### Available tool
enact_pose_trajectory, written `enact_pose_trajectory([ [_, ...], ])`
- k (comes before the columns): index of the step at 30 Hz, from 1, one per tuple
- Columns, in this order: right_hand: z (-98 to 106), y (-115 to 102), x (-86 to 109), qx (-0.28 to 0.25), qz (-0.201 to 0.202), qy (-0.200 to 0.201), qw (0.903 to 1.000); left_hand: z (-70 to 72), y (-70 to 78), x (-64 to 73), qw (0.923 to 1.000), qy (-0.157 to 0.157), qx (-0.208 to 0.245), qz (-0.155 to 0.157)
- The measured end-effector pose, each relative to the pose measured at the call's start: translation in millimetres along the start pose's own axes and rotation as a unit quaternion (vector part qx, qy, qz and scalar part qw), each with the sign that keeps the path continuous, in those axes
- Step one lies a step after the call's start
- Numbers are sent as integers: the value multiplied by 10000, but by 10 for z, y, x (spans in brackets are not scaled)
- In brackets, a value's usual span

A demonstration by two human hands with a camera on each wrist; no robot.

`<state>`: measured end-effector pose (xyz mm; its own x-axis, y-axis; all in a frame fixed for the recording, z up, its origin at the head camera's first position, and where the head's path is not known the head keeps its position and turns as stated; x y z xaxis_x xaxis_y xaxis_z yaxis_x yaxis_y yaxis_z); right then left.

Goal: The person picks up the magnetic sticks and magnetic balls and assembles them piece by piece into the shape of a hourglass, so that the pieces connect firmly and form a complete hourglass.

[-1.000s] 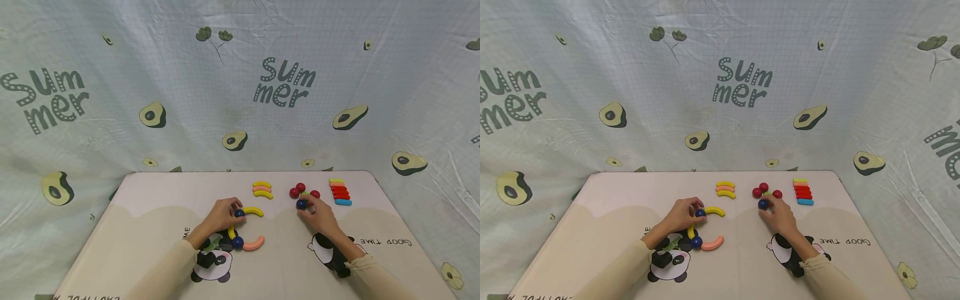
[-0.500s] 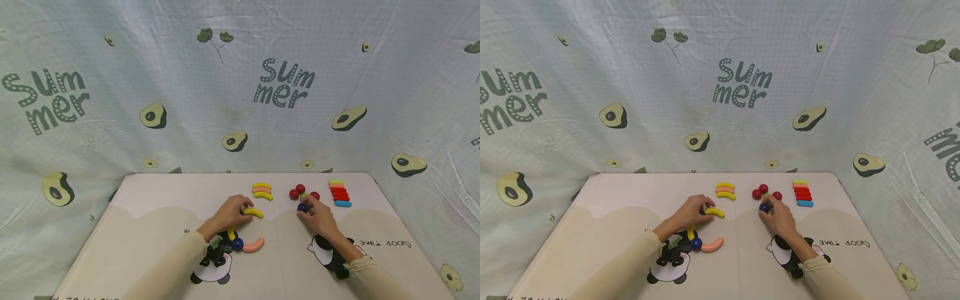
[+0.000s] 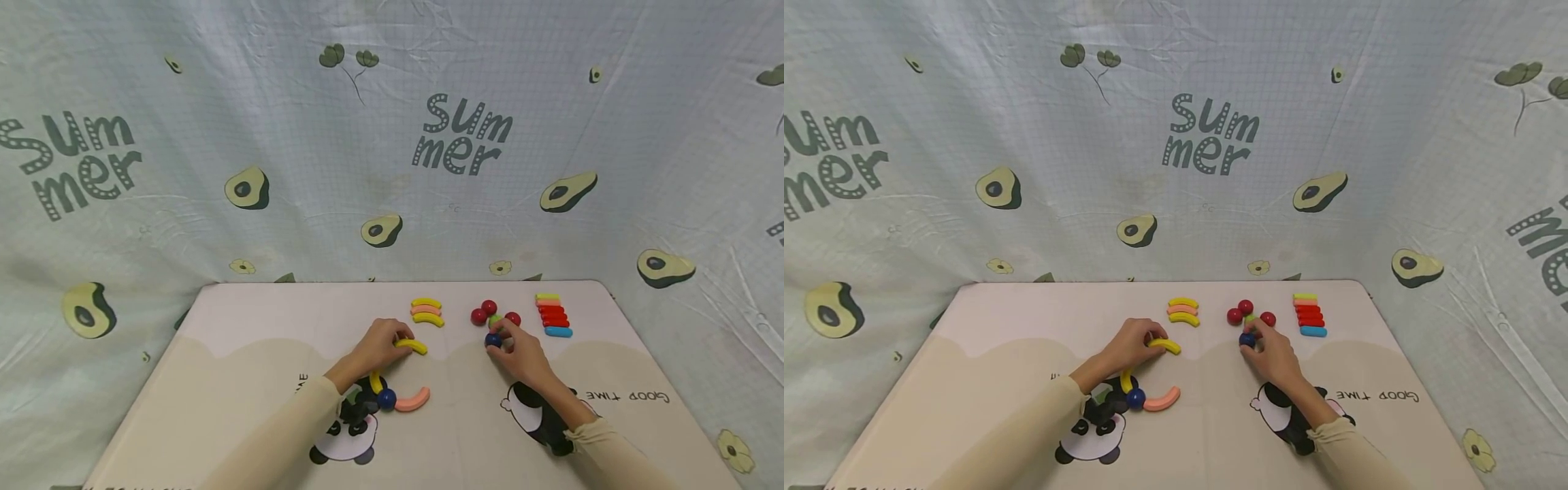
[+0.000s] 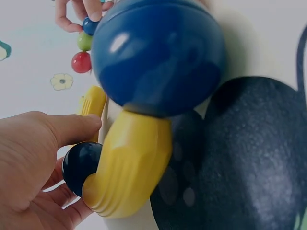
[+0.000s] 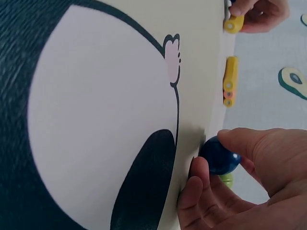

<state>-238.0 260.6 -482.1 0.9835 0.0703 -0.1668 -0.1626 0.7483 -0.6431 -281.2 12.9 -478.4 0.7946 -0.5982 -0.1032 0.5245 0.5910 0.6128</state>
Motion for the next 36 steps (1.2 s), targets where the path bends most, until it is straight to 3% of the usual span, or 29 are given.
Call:
enact_pose_trajectory([
  [14, 44, 30, 17, -40, 113, -208, 9997, 138, -79, 107, 9990, 390, 233, -21],
  [21, 61, 36, 21, -93, 22, -239, 9997, 186, -133, 131, 9983, 419, 329, 226],
  [28, 46, -53, 58, -247, 230, -254, 9991, 205, -163, 142, 9977, 458, 389, 298],
  [36, -104, -209, 52, -592, 466, -501, 9959, 209, -178, 140, 9975, 502, 405, 277],
])
Point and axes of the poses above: each hand's wrist, its own x-axis away from the middle knuckle, its own z-axis out of the back of the hand, y = z × x, the point moved 10 cm from there along -x, towards the middle knuckle
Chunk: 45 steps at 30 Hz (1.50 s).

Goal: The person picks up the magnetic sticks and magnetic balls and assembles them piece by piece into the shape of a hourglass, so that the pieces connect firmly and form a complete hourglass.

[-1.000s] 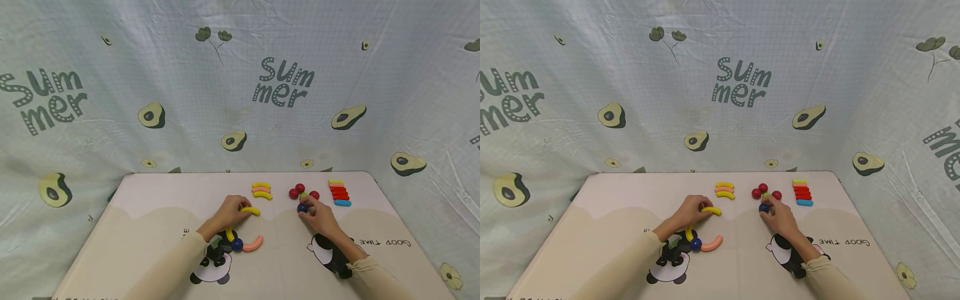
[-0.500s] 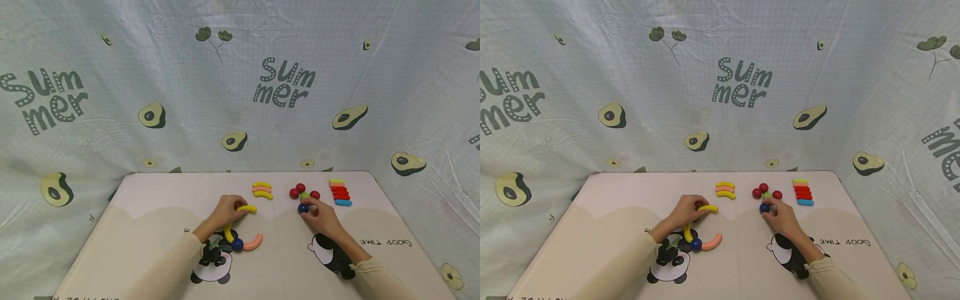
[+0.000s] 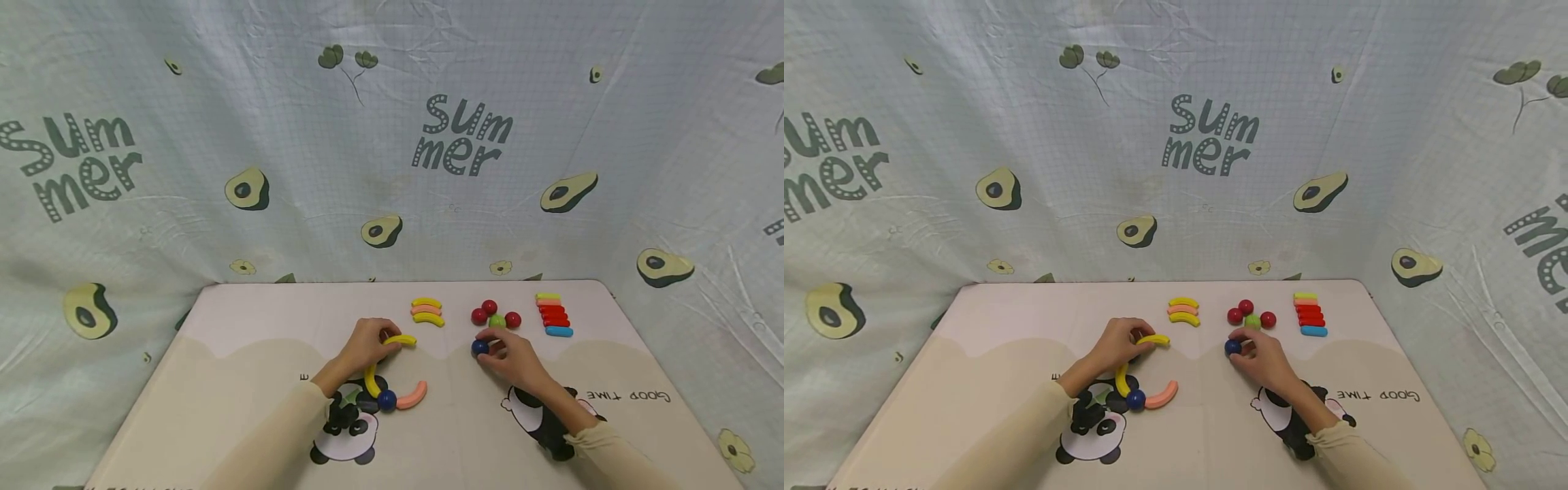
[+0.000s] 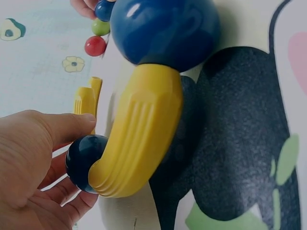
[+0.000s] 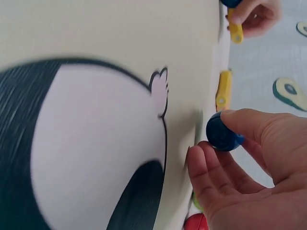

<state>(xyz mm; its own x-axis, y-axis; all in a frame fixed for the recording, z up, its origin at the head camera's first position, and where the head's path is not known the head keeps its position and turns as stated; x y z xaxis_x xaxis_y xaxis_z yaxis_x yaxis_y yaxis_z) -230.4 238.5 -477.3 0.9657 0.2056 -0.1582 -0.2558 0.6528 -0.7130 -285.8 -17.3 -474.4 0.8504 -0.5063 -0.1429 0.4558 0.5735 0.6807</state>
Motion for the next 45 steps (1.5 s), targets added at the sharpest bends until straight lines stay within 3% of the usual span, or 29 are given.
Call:
enact_pose_trajectory([
  [17, -443, -329, -238, -151, 258, -441, 9986, 11, 3, 8, 9999, 61, 54, -83],
  [26, -676, -456, -358, -419, 80, -629, 9971, 11, -4, 11, 9999, 26, 93, 42],
  [45, -817, -537, -427, -348, -111, -578, 9977, 0, -16, 0, 9999, -1, 56, 164],
])
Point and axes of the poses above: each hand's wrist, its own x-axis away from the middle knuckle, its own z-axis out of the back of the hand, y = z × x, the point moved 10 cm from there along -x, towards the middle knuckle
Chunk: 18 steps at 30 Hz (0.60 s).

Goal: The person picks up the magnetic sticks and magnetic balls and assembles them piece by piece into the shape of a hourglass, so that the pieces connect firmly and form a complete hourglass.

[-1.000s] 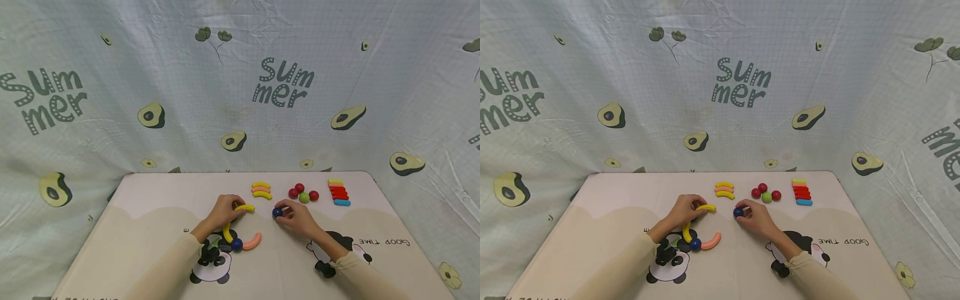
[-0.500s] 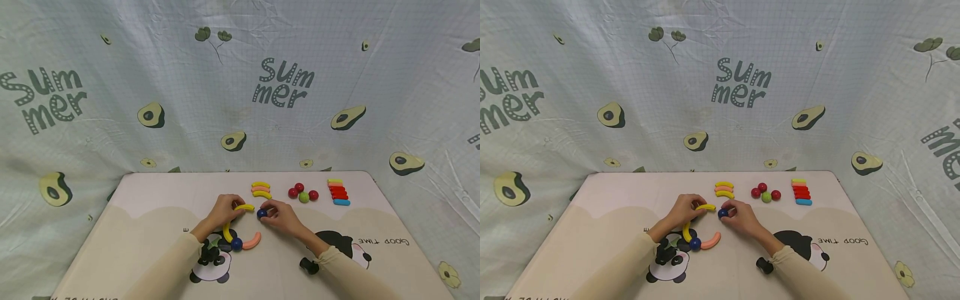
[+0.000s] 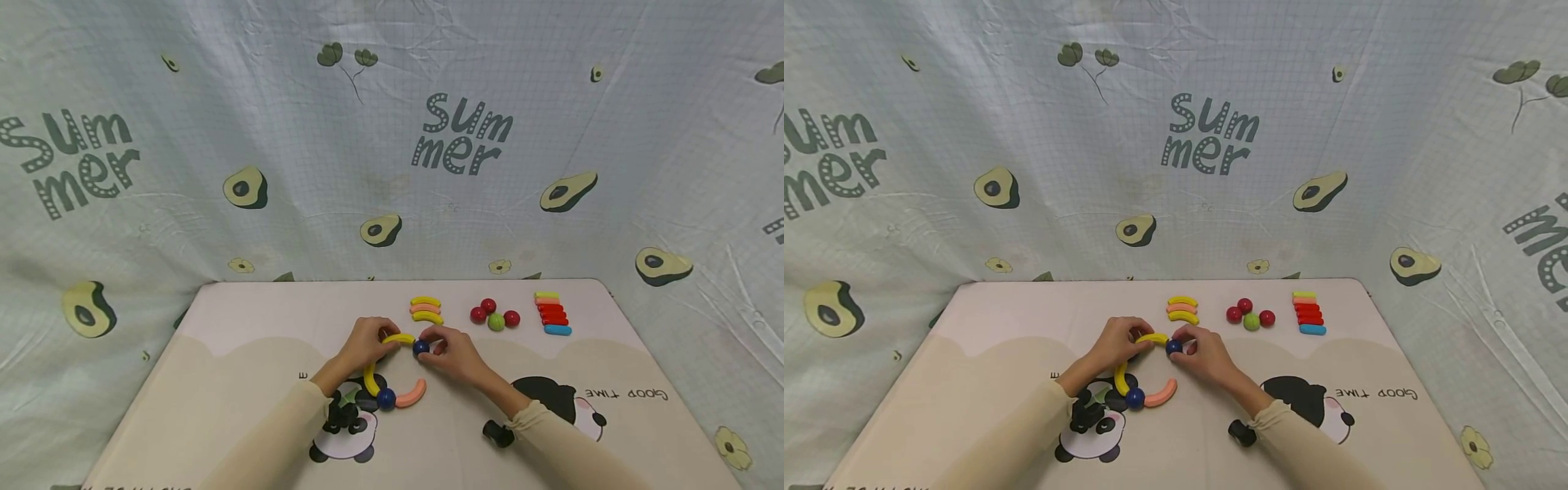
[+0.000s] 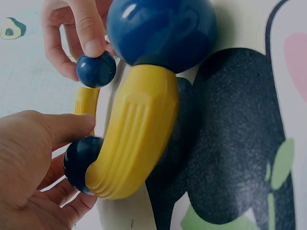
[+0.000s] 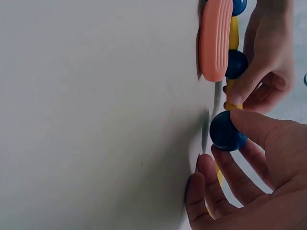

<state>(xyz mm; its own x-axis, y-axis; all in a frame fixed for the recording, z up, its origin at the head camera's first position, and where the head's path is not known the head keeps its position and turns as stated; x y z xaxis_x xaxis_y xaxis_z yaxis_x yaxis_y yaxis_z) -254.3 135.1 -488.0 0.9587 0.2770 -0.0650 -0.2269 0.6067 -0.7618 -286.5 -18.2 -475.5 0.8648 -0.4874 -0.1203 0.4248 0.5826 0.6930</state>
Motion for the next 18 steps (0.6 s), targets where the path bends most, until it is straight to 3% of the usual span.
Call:
enact_pose_trajectory([
  [18, -4, -1, 13, -50, 28, -47, 10000, -84, 73, -66, 9993, -287, -127, -211],
])
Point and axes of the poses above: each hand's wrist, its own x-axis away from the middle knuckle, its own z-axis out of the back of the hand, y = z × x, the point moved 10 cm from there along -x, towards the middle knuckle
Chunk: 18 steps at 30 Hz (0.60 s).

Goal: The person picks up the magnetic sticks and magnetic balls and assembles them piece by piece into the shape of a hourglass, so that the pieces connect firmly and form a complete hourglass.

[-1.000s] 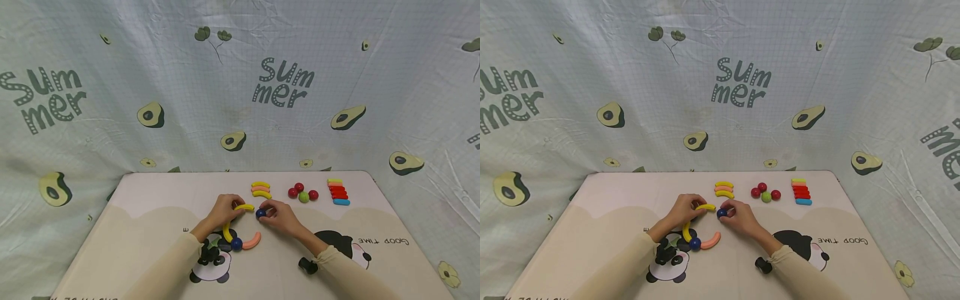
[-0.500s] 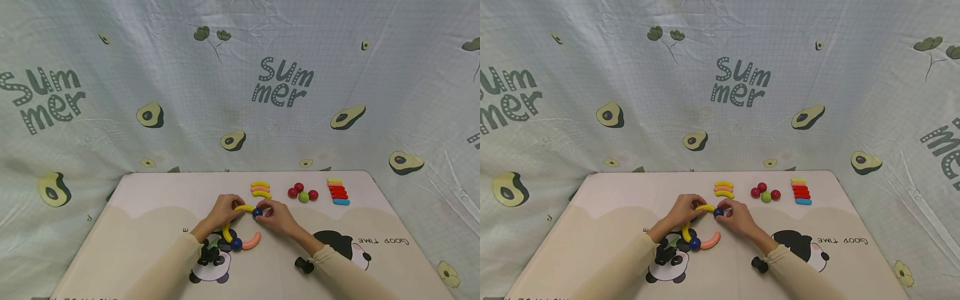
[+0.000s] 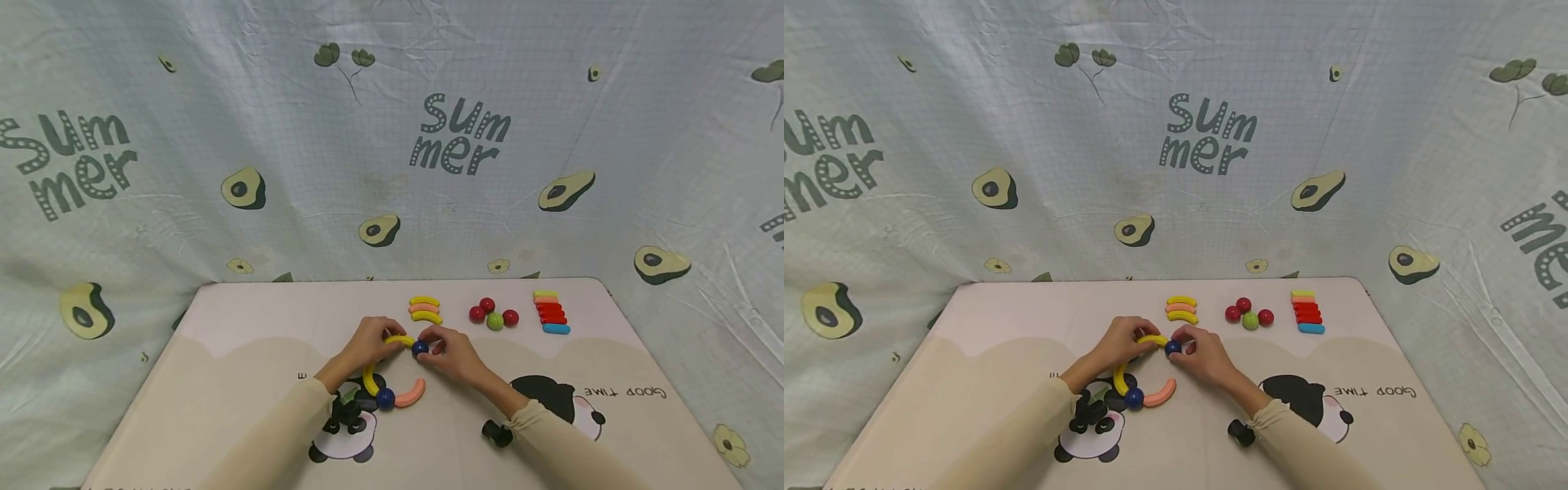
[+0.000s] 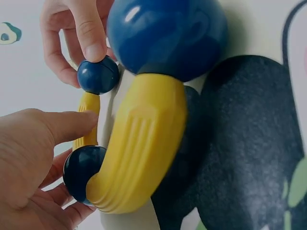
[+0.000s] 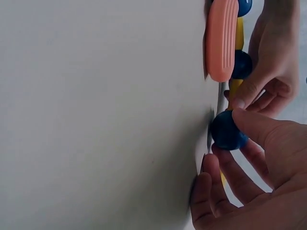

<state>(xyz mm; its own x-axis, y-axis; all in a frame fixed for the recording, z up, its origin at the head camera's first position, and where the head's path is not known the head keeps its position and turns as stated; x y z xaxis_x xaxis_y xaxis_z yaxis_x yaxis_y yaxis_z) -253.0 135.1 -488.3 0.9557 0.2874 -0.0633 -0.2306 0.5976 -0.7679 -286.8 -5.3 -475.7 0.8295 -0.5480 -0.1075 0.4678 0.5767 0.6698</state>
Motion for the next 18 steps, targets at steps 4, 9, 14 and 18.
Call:
enact_pose_trajectory([
  [4, 28, 25, 30, -93, 32, -95, 9999, -1, -32, 14, 9999, -13, -1, 116],
  [9, 76, 66, 77, -131, 91, -150, 9998, 19, -68, 46, 9998, -11, 11, 189],
  [14, 109, 78, 103, -163, 148, -158, 9996, 51, -88, 75, 9998, 27, 78, 194],
  [18, 122, 78, 124, -150, 165, -195, 9996, 70, -98, 99, 9998, 37, 115, 169],
])
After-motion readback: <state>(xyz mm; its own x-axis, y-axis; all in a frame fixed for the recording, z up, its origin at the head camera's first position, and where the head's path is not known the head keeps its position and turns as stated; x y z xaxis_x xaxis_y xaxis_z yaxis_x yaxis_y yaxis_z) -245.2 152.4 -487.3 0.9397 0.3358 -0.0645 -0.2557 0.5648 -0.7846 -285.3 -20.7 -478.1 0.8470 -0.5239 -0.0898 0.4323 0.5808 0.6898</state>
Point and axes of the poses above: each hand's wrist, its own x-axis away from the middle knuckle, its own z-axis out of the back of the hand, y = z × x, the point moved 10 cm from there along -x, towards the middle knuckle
